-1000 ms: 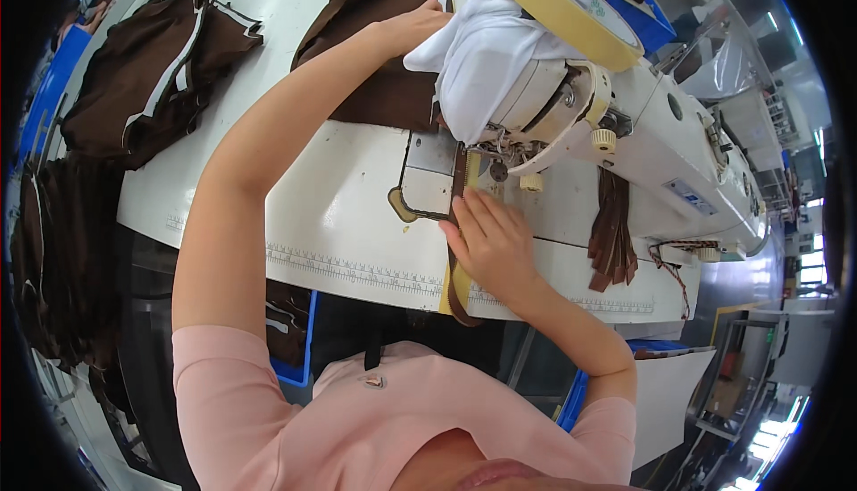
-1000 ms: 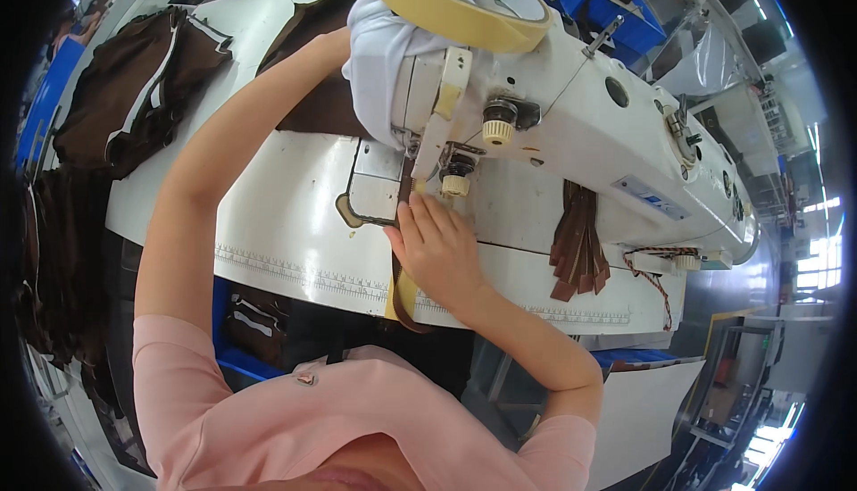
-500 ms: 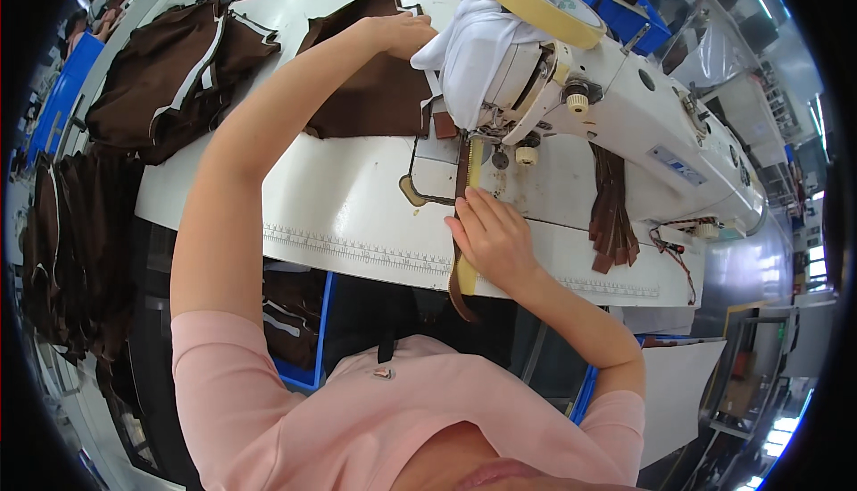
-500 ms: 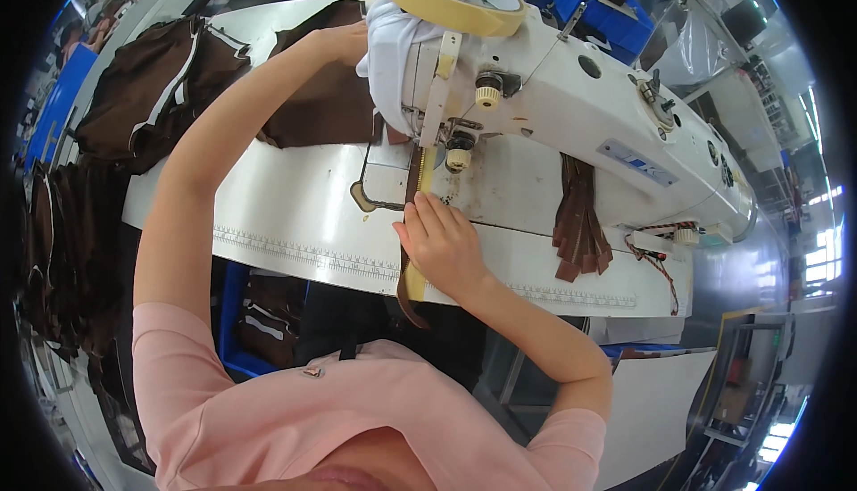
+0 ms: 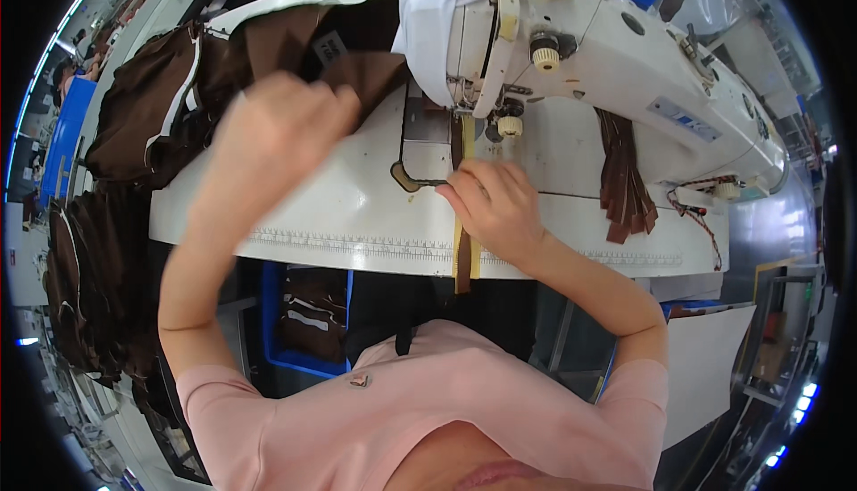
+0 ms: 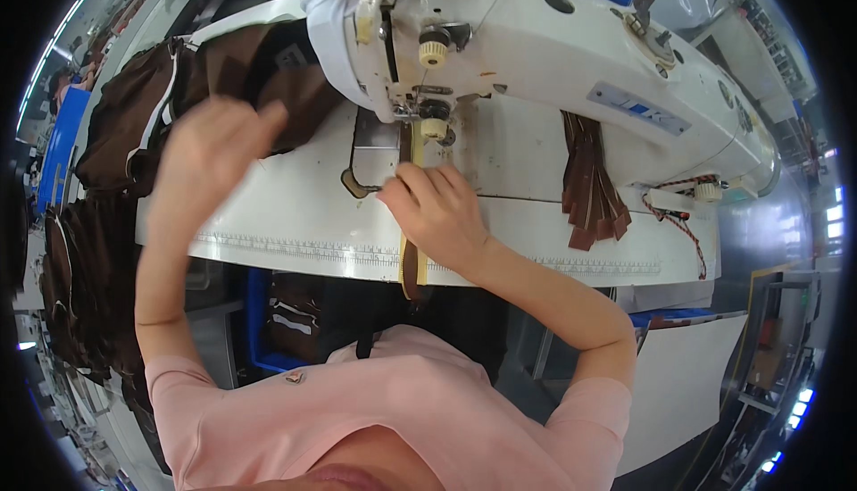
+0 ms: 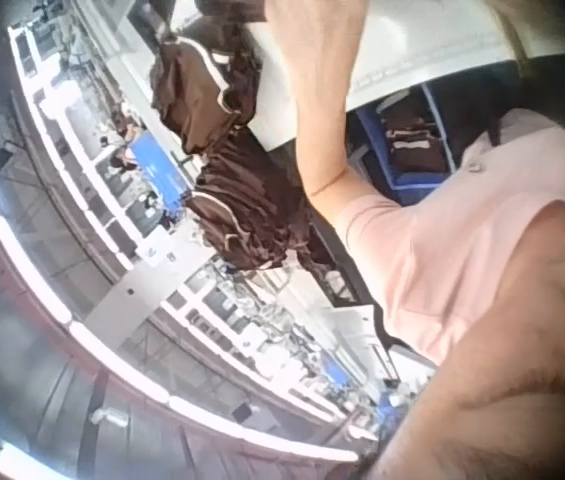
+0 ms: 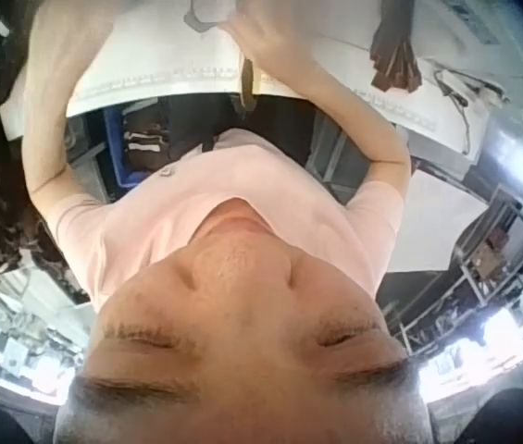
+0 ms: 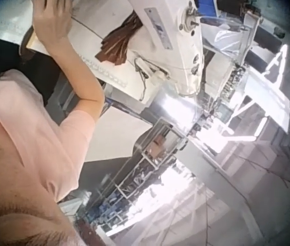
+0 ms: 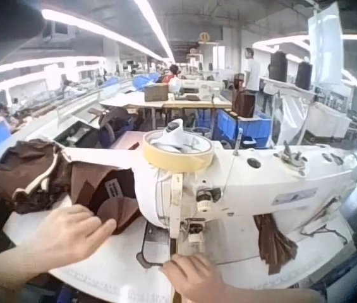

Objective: Operating an industrial sewing machine to assemble leather bag components, including attaching straps and zippers.

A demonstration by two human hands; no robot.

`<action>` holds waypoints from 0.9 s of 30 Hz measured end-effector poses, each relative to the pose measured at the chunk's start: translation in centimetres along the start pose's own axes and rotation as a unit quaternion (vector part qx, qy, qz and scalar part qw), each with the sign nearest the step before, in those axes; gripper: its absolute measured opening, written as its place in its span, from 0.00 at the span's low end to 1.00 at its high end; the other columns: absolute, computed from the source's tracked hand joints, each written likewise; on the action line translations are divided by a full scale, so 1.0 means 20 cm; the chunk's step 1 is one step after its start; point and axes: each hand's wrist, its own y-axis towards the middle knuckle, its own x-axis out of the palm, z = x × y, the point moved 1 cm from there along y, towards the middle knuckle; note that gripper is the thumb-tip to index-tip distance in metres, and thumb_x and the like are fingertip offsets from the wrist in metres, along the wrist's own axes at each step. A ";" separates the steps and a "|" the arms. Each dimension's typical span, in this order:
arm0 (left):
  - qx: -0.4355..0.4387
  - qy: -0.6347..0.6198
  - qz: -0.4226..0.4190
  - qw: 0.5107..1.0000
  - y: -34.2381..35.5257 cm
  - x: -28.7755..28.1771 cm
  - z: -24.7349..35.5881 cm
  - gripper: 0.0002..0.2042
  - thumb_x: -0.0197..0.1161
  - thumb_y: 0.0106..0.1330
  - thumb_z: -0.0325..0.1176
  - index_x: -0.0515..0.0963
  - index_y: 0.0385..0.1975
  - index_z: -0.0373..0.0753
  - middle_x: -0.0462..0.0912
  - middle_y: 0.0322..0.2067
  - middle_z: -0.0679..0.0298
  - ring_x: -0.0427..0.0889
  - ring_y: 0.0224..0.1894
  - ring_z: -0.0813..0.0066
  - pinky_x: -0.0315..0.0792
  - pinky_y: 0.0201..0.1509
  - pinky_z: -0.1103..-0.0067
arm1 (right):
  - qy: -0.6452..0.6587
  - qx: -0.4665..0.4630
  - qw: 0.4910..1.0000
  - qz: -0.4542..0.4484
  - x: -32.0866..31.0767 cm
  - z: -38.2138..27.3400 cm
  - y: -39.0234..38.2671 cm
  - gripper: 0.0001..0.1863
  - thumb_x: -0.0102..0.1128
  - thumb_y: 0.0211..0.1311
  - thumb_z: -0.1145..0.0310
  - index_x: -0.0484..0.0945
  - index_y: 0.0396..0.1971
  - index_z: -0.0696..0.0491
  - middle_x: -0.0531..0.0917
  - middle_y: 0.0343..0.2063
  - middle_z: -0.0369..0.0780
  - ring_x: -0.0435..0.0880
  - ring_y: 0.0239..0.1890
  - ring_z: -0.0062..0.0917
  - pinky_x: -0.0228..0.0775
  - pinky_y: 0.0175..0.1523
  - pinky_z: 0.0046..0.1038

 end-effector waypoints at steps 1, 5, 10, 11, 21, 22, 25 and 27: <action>-0.008 -0.051 -0.033 0.998 -0.03 0.00 0.19 0.17 0.60 0.44 0.22 0.77 0.38 0.30 0.71 0.21 0.63 0.74 0.24 0.69 0.70 0.28 0.75 | -0.010 -0.029 0.999 0.025 -0.02 -0.01 0.04 0.14 0.68 0.45 0.68 0.79 0.33 0.55 0.78 0.34 0.39 0.78 0.30 0.28 0.72 0.35 0.27; -0.103 -0.291 -0.115 0.944 -0.11 0.22 0.41 0.10 0.61 0.52 0.26 0.78 0.34 0.30 0.74 0.23 0.60 0.76 0.25 0.62 0.72 0.30 0.72 | 0.037 -0.099 0.993 -0.060 0.07 0.02 0.06 0.12 0.63 0.42 0.75 0.78 0.31 0.58 0.78 0.35 0.40 0.80 0.31 0.29 0.75 0.36 0.27; -0.218 -0.367 0.023 0.904 0.09 0.33 0.30 0.04 0.61 0.59 0.27 0.79 0.33 0.35 0.79 0.30 0.60 0.75 0.40 0.58 0.70 0.44 0.69 | 0.023 -0.187 0.982 0.000 0.07 0.06 0.01 0.08 0.63 0.44 0.76 0.79 0.27 0.61 0.81 0.36 0.44 0.83 0.37 0.32 0.79 0.46 0.30; -0.218 -0.369 0.022 0.903 0.10 0.36 0.29 0.04 0.61 0.59 0.27 0.79 0.33 0.35 0.79 0.30 0.60 0.75 0.40 0.58 0.70 0.44 0.69 | 0.033 -0.188 0.981 0.016 0.07 0.06 0.01 0.09 0.63 0.44 0.75 0.80 0.28 0.61 0.81 0.36 0.44 0.83 0.37 0.32 0.79 0.45 0.29; -0.320 -0.426 -0.092 0.841 0.14 0.58 0.23 0.08 0.69 0.52 0.28 0.81 0.29 0.31 0.84 0.26 0.56 0.82 0.30 0.62 0.73 0.38 0.77 | 0.014 -0.099 0.995 -0.028 0.12 0.15 -0.05 0.15 0.60 0.42 0.73 0.80 0.34 0.60 0.82 0.39 0.44 0.82 0.42 0.32 0.78 0.46 0.29; -0.299 -0.411 -0.101 0.855 0.14 0.58 0.23 0.08 0.69 0.52 0.27 0.81 0.30 0.32 0.83 0.26 0.56 0.82 0.32 0.61 0.73 0.39 0.75 | 0.016 -0.093 0.995 -0.025 0.12 0.15 -0.05 0.15 0.60 0.42 0.73 0.80 0.34 0.60 0.82 0.39 0.44 0.82 0.42 0.32 0.78 0.46 0.29; -0.237 -0.379 -0.037 0.894 0.14 0.56 0.25 0.07 0.68 0.51 0.23 0.78 0.28 0.35 0.81 0.26 0.58 0.80 0.29 0.59 0.72 0.34 0.72 | -0.011 -0.116 0.992 -0.043 0.11 0.14 -0.06 0.15 0.58 0.44 0.71 0.79 0.35 0.61 0.82 0.38 0.45 0.83 0.39 0.31 0.78 0.45 0.28; -0.215 -0.364 -0.030 0.906 0.10 0.58 0.24 0.06 0.67 0.52 0.22 0.79 0.28 0.38 0.81 0.26 0.62 0.79 0.27 0.59 0.72 0.32 0.73 | -0.010 -0.111 0.993 -0.050 0.12 0.13 -0.05 0.15 0.58 0.44 0.71 0.79 0.35 0.61 0.81 0.37 0.45 0.83 0.38 0.31 0.78 0.45 0.28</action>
